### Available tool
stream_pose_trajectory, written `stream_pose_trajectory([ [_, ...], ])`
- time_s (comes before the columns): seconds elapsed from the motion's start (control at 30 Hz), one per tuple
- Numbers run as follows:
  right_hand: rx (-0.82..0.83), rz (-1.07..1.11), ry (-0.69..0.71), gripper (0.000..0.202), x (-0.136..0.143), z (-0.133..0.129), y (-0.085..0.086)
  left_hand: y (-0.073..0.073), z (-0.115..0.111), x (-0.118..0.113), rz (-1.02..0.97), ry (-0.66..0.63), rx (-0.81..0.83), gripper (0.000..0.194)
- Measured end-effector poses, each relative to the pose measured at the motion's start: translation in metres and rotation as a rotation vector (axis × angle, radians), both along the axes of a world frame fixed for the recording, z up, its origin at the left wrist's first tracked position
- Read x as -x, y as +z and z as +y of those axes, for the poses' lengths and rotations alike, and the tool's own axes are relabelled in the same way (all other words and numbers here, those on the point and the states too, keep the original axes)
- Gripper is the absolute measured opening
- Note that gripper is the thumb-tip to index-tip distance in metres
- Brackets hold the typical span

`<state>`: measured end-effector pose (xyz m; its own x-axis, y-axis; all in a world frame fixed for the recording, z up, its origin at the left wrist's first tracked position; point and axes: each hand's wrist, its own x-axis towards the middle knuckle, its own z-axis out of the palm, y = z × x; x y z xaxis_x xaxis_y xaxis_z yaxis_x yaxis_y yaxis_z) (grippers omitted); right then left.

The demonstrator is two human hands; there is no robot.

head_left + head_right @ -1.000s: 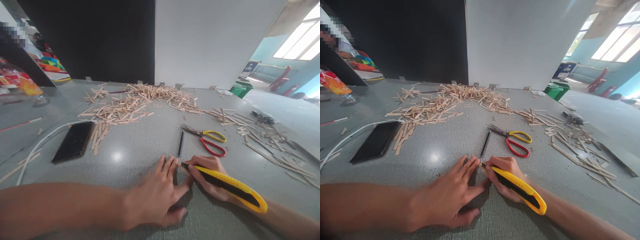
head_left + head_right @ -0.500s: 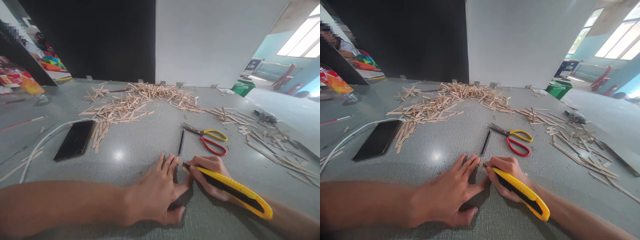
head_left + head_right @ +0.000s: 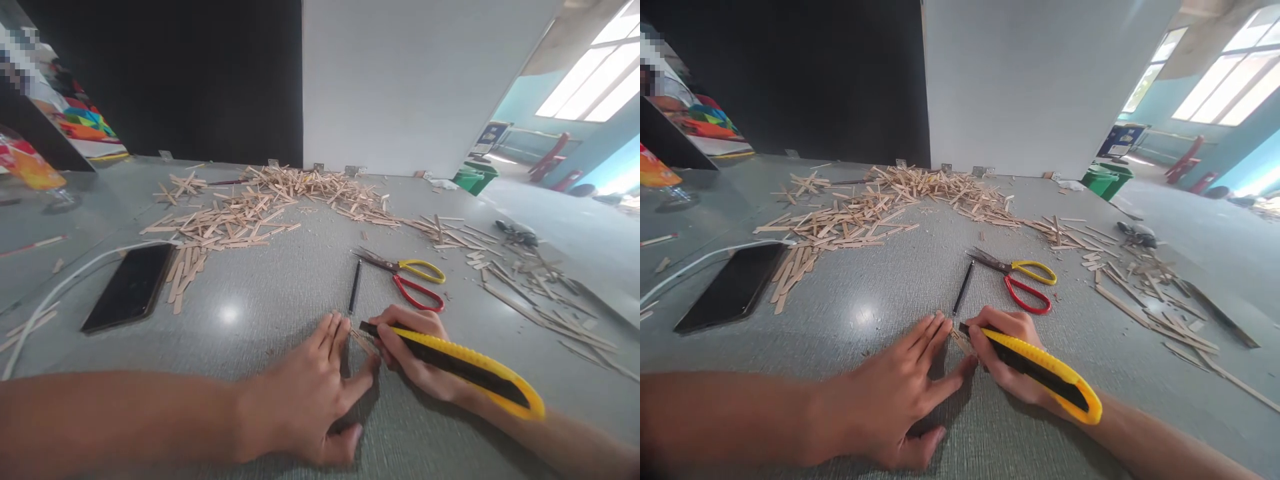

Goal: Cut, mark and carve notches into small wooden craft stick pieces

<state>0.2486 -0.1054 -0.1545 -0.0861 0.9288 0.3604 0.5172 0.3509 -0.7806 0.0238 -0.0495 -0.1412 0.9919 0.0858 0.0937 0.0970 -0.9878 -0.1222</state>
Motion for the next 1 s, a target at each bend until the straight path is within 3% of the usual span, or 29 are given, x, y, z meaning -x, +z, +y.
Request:
stream_pose_trajectory([
  [0.37, -0.037, -0.122, 0.031, 0.024, 0.005, 0.005, 0.008, 0.002, 0.000, 0.000, -0.017, -0.007, 0.012, 0.071],
  [1.0, -0.043, -0.155, 0.033, 0.019, 0.001, 0.002, -0.004, 0.002, -0.001, -0.001, -0.029, -0.002, 0.013, 0.076],
])
